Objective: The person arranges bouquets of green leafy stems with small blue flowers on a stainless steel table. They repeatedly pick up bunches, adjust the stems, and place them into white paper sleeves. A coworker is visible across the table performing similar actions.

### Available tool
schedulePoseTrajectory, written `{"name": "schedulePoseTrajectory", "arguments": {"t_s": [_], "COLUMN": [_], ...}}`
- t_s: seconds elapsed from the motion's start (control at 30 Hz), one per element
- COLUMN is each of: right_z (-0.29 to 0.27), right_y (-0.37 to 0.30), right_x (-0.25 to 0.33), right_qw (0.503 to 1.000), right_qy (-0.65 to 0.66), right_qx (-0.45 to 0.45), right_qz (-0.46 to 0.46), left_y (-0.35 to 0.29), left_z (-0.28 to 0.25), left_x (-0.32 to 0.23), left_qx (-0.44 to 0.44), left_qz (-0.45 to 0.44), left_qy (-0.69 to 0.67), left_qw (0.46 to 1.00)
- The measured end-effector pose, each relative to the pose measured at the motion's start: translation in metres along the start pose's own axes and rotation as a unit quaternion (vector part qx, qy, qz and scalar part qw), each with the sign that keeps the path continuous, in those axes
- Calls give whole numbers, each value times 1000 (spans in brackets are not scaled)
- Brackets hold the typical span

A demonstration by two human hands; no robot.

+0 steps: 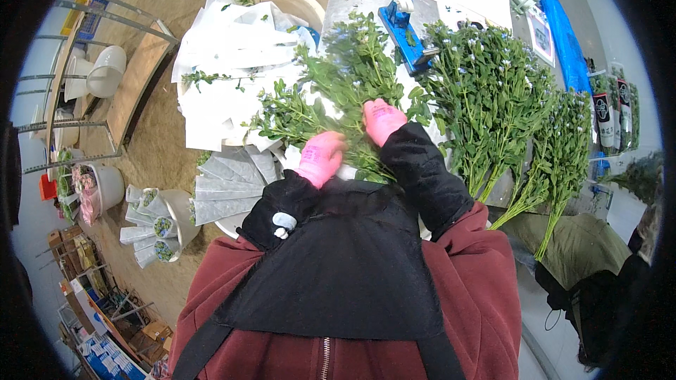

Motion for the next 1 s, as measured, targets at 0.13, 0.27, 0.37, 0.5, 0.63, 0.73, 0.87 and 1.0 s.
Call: {"name": "schedulePoseTrajectory", "arguments": {"t_s": [0.13, 0.27, 0.37, 0.5, 0.63, 0.73, 0.87, 1.0], "right_z": [-23, -48, -77, -75, -63, -46, 10, 18], "right_y": [0, 7, 26, 33, 4, -27, -36, -38], "right_x": [18, 54, 83, 84, 29, -6, -77, -66], "right_qw": [987, 975, 862, 764, 937, 980, 907, 842], "right_qy": [7, 51, 475, 622, 328, -17, 365, 534], "right_qx": [144, 171, 73, 51, -118, -192, -86, 24], "right_qz": [-75, -129, -160, -166, -33, 53, 192, 67], "left_y": [0, 0, -3, -2, 0, 2, 11, 26], "left_z": [3, 8, 6, 2, 15, -1, 2, -2], "left_x": [1, 3, 1, -2, 13, 16, 11, 17], "left_qx": [13, 32, 27, 34, 164, 85, 143, 62], "left_qz": [-10, -10, 3, -8, -130, -224, -249, -357], "left_qy": [-3, 25, 37, 28, 117, 21, 76, -109], "left_qw": [1000, 999, 999, 999, 971, 971, 955, 926]}}
Point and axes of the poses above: each hand's wrist, its own y-axis towards the middle knuckle, its own z-axis out of the palm, x = y × z, the point moved 9 cm from there along y, towards the middle knuckle, and after that the axes turned 1 degree about -y, right-handed, at the moved point
